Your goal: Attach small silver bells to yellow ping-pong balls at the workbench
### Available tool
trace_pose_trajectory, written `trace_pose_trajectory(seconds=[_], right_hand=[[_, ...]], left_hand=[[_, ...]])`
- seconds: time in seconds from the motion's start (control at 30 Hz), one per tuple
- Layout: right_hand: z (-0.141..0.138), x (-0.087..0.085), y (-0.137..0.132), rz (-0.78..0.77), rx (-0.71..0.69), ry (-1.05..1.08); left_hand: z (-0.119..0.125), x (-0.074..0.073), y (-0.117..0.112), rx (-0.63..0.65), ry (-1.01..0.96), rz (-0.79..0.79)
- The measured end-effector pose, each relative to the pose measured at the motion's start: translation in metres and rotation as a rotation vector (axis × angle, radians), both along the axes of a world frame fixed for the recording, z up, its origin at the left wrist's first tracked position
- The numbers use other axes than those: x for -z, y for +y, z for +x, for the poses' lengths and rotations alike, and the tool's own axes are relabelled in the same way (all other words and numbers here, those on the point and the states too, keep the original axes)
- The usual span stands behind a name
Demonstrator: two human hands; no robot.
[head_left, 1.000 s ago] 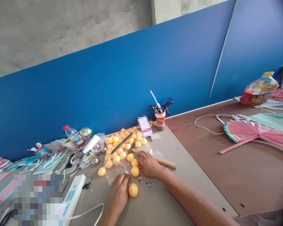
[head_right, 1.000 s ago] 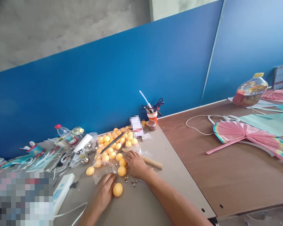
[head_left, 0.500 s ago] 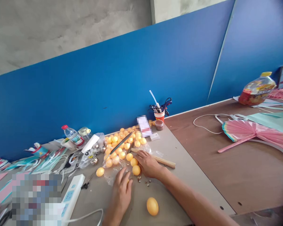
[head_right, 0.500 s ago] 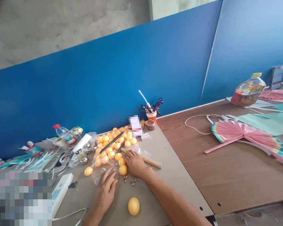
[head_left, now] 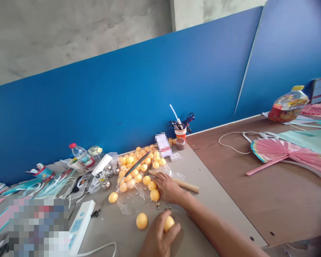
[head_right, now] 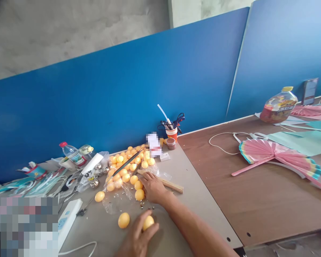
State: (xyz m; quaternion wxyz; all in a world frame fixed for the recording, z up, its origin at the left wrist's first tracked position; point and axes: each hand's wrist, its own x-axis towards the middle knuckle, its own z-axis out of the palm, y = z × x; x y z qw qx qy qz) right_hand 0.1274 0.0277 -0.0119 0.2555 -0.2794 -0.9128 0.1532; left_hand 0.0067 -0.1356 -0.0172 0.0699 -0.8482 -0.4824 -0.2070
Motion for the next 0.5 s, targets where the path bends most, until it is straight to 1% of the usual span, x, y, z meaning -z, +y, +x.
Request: trace_pose_trajectory(seconds=[0.07, 0.13, 0.2, 0.27, 0.37, 0.43, 0.5], right_hand=[[-0.001, 0.001, 0.000, -0.011, 0.003, 0.012], [-0.002, 0.002, 0.000, -0.018, 0.005, 0.018], [-0.001, 0.001, -0.001, -0.024, 0.009, 0.016], [-0.001, -0.001, -0.002, -0.030, 0.014, 0.012], [0.000, -0.004, -0.003, -0.029, 0.018, 0.012], [0.000, -0.005, -0.003, -0.022, 0.017, 0.008], [-0.001, -0.005, -0.003, -0.018, 0.015, 0.005]], left_hand=[[-0.025, 0.005, -0.006, -0.117, 0.037, 0.102], [-0.045, 0.009, -0.009, -0.254, 0.049, 0.219], [-0.056, 0.010, -0.006, -0.342, 0.083, 0.218], [-0.062, 0.009, 0.002, -0.359, 0.067, 0.175], [-0.067, 0.004, 0.017, -0.349, -0.028, 0.030], [-0.072, 0.001, 0.027, -0.338, -0.098, 0.056], [-0.076, -0.004, 0.036, -0.332, -0.163, 0.145]])
